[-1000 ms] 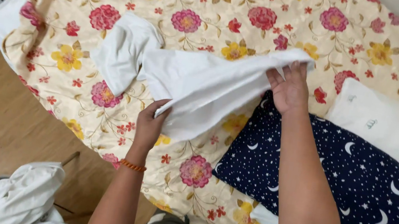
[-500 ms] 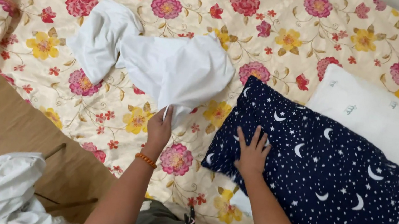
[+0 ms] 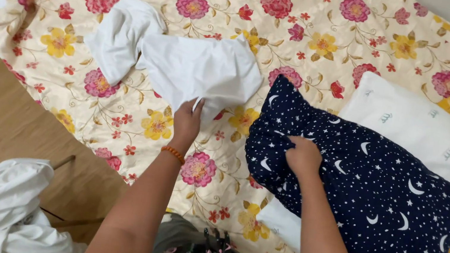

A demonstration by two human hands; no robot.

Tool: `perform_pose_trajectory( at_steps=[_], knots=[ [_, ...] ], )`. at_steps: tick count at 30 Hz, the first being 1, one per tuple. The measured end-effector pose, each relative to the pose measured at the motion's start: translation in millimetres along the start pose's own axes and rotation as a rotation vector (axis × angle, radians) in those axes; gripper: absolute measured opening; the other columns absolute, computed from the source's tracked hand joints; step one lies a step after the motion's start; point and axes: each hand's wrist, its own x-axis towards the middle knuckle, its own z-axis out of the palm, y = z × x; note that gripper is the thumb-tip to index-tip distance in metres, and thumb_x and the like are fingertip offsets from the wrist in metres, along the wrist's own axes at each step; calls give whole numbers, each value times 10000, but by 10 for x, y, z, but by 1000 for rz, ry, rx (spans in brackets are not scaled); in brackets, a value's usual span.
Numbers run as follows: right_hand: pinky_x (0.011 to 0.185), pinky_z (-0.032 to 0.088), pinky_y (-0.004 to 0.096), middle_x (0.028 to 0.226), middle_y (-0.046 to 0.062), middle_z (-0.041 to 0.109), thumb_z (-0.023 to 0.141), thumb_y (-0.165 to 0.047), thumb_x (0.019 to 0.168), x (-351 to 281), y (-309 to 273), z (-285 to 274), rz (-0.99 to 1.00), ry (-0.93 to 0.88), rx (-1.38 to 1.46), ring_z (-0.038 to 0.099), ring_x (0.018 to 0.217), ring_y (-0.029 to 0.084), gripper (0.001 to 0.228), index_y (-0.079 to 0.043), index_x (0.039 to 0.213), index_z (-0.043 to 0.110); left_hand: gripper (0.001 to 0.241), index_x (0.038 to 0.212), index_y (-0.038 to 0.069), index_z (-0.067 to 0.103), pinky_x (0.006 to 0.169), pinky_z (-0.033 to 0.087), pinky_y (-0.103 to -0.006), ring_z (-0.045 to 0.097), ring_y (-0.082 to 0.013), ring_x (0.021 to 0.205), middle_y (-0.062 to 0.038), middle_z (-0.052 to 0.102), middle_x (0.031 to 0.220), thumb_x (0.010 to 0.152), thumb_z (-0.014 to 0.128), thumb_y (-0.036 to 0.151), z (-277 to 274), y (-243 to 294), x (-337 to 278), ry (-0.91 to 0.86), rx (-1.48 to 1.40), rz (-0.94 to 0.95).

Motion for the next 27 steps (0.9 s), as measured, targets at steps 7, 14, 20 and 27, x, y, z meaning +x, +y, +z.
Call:
perform_pose_trajectory(
  at_steps=[7,14,20,27],
  knots=[
    [835,553,320,961,126,786,481,153,609,-404,191,-451,-13,-244,446,742,898,276,524,-24,1009,768,344,1266,79,740,867,537,-377,686,-303,953,-218,719,1066,953,660,196,408,108,228,-20,-71,84],
    [827,522,284,874,82,737,510,171,587,-711,22,-529,-193,-490,508,692,865,207,429,15,906,751,335,1198,63,745,820,562,-341,755,-227,895,-171,784,1033,952,675,279,493,567,37,-143,-241,90],
    [870,525,281,954,89,760,538,160,627,-734,-113,-566,-236,-686,590,700,903,199,428,21,964,762,365,1121,97,783,789,553,-369,743,-281,854,-179,767,961,941,705,405,548,823,-145,-198,-115,170],
    [761,552,279,854,51,790,515,141,687,-413,110,-106,-107,-477,611,683,783,142,452,1,1019,790,344,995,116,807,694,528,-429,679,-336,735,-144,700,816,938,679,430,402,1158,-598,-315,16,376]
  ],
)
